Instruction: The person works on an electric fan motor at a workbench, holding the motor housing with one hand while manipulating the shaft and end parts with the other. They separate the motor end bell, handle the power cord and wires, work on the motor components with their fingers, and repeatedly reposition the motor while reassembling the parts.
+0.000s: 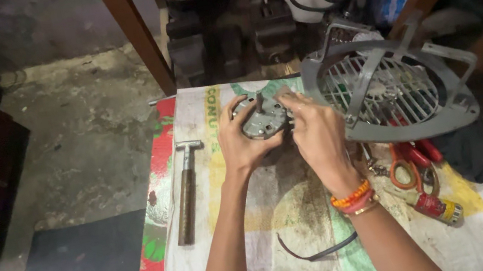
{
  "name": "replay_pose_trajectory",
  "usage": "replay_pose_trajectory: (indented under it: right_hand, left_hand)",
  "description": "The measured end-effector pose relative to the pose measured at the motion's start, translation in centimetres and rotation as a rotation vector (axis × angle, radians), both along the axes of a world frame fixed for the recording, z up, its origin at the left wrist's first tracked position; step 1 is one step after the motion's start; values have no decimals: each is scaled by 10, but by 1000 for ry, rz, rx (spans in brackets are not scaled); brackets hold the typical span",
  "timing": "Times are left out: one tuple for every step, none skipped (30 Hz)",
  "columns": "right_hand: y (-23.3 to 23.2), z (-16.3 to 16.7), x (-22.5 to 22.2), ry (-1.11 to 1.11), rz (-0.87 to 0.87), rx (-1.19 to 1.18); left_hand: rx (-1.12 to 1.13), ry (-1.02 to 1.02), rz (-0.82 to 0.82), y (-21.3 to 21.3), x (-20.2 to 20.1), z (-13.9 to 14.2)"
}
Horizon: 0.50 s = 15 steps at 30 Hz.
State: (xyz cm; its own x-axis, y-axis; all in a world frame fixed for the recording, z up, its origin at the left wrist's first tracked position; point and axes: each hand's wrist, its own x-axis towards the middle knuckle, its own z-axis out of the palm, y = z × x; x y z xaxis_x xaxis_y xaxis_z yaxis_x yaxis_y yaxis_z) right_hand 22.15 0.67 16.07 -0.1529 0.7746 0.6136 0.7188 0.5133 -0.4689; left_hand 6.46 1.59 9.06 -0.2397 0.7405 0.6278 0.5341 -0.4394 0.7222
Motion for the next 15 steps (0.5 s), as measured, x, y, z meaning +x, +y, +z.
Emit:
replay_pose_trajectory:
  right_hand:
    - [2, -1, -2, -52, 35, 29]
    - [4, -3, -5, -100, 67, 61]
    - [7, -3, -6, -151, 94, 98]
    - [7, -3, -5, -160, 91, 83]
    - [7, -4, -5, -166, 92, 61]
    - [6, -5, -5, -171, 94, 38]
    - [6, -5, -6, -147, 74, 6]
    - [6, -5, -7, -129, 55, -26]
    - [4, -6, -7, -114, 30, -75]
    - [3, -6, -9, -138, 27, -66]
    - [3, -6, -11, -159, 23, -50]
    - [5, -5, -13, -182, 21, -22]
    - [2, -6, -14, -186, 18, 36]
    - [1, -6, -15, -187, 19, 104]
    - [2, -6, -16, -189, 25, 184]
  left_hand:
    - [-10, -8, 2, -1, 0, 0]
    - [-16, -12, 1, 0, -1, 1]
    - [-18, -18, -5, 1, -1, 2]
    - [-14, -27, -16, 2, 0, 3]
    - [-17, -34, -25, 2, -1, 3]
    - [-22, -39, -31, 1, -2, 4]
    - [-14, -24, -25, 2, -2, 5]
    - [-6, -16, -18, 3, -2, 5]
    - [-14, -11, -19, 2, 0, 5]
    - [-26, -20, -20, 0, 0, 4]
    - [-30, -25, -22, -1, 0, 4]
    - [-22, -32, -21, 0, 0, 3]
    - [-38, -31, -22, -1, 0, 2]
    - [-44, -28, -18, 0, -1, 1]
    - [-39, -25, -7, 2, -2, 1]
